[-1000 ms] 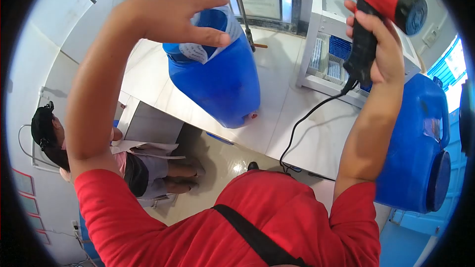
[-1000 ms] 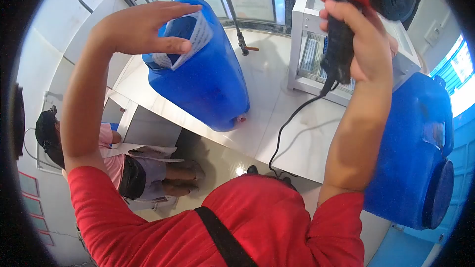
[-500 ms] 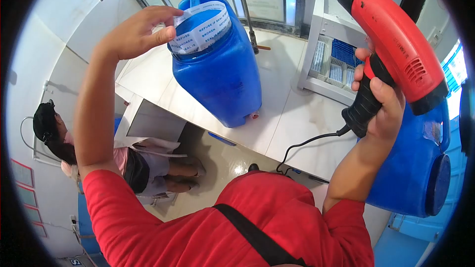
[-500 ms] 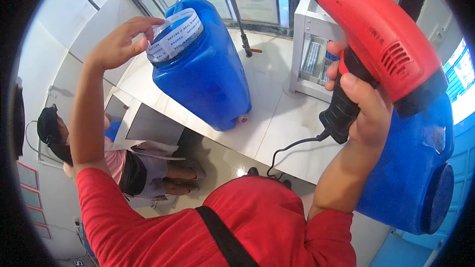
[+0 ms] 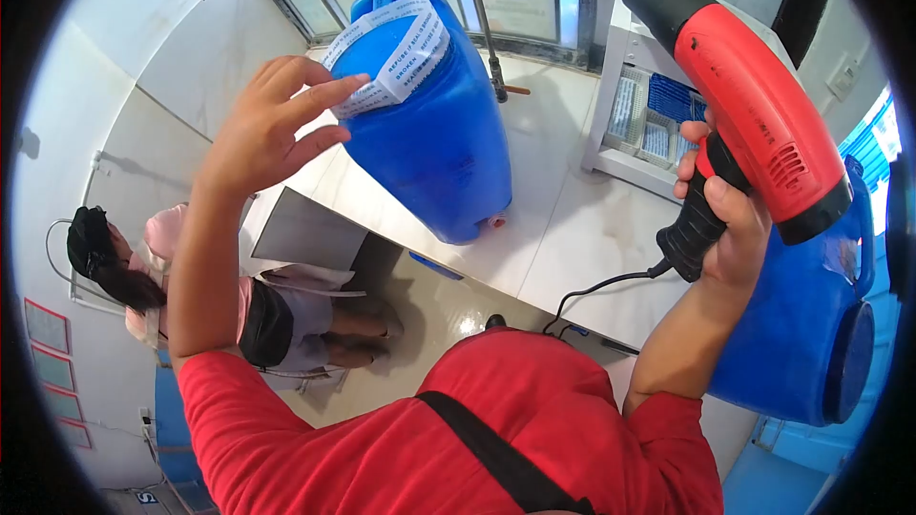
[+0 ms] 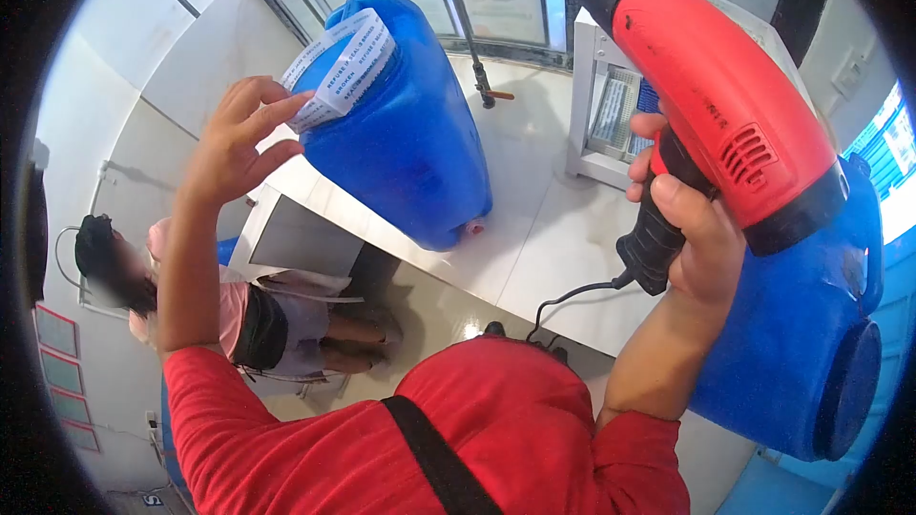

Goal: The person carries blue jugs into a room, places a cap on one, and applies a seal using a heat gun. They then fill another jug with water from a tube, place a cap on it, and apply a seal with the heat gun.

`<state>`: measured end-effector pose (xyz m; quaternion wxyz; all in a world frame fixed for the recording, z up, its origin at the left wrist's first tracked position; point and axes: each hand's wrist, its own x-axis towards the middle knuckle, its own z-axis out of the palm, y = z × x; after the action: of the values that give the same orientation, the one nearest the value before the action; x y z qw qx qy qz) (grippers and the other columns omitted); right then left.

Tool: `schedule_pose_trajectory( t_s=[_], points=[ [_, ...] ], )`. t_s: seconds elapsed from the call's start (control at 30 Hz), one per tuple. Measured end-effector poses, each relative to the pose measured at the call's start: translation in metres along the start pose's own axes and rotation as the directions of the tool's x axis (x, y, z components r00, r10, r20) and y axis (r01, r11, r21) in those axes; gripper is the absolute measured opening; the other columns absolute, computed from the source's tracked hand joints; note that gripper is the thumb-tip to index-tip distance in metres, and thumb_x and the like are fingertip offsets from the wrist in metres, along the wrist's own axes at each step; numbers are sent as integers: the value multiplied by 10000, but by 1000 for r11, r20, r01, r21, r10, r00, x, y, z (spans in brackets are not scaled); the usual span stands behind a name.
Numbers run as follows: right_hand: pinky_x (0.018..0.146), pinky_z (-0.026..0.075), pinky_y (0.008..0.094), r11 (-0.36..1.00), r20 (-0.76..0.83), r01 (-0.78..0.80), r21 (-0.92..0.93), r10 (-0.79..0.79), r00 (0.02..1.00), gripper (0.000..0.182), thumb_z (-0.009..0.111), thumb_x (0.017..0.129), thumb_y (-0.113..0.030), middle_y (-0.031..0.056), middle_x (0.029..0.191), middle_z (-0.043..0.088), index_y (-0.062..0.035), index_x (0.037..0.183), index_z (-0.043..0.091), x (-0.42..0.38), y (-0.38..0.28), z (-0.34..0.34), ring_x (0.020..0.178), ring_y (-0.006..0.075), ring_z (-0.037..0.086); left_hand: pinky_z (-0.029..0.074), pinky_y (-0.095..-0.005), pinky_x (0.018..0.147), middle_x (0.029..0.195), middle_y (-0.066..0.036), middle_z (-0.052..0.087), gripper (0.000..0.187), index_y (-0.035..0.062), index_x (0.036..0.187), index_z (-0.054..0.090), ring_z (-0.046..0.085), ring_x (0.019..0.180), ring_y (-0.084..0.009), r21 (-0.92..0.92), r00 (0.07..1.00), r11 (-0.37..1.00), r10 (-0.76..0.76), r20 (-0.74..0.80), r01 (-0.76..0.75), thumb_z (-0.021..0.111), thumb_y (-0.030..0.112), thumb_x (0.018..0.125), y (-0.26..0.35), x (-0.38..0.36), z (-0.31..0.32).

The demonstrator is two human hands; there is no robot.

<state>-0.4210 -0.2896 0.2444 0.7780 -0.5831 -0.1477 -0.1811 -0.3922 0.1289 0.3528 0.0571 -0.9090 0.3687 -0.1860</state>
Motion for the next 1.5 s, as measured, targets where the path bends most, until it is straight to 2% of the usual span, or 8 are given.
schedule_pose_trajectory(
  t_s=[0.07,0.13,0.23,0.37,0.8,0.87,1.07,1.5],
  points=[
    [718,545,294,1000,5,1,16,-1,1000,717,666,716,-157,226,1194,603,79,1362,463,1,1,1,873,186,625,437,-443,991,1196,-109,595,574,164,1320,612,567,1124,-336,137,999,989,50,-7,-49,777,337,798,0,10,-16],
    [761,565,326,991,32,12,133,-17,999,615,656,757,-99,219,1154,628,67,1329,500,1,1,9,870,188,639,385,-462,1078,1373,-147,519,696,157,1383,548,501,1265,-367,73,946,995,84,-312,-64,743,493,804,-3,29,-29],
    [767,573,317,988,59,32,154,-42,997,586,648,794,-88,230,1181,630,63,1338,492,1,1,21,882,190,649,274,-488,1163,1539,-190,362,890,156,1490,418,329,1431,-390,-266,995,958,94,-45,-103,561,726,821,-16,61,-18],
    [758,568,327,993,90,35,117,-46,995,561,634,817,-81,239,1201,629,63,1339,489,-4,5,14,883,197,651,240,-500,1177,1578,-192,280,871,169,1547,323,270,1448,-407,-245,958,969,85,274,-15,515,674,862,-17,82,21],
    [695,548,320,993,116,-76,89,65,991,743,703,768,-270,234,1222,590,73,1375,445,-42,34,-26,859,214,631,219,-501,1186,1581,-204,263,1084,148,1572,246,225,1471,-398,-319,991,947,22,135,22,602,755,748,-27,69,7],
    [692,547,321,993,162,-58,106,40,986,747,705,772,-280,233,1218,590,72,1376,442,-45,37,-27,859,212,631,220,-498,1187,1588,-196,256,1142,129,1570,243,215,1478,-391,-220,936,960,-91,341,173,606,792,714,-21,60,23],
    [695,550,328,985,168,-94,146,69,983,773,728,763,-285,240,1225,585,74,1382,435,-38,45,-26,848,216,634,192,-479,1201,1577,-187,281,1005,113,1552,288,226,1476,-368,-338,988,941,74,133,-25,625,673,789,-31,86,8],
    [630,502,312,996,209,-87,21,81,974,711,713,804,-415,207,1072,643,93,1256,507,-64,44,-26,745,192,622,261,-481,1162,1527,-189,300,1049,133,1571,241,311,1416,-378,-436,958,898,79,277,52,656,625,743,-40,103,15]
  ],
)
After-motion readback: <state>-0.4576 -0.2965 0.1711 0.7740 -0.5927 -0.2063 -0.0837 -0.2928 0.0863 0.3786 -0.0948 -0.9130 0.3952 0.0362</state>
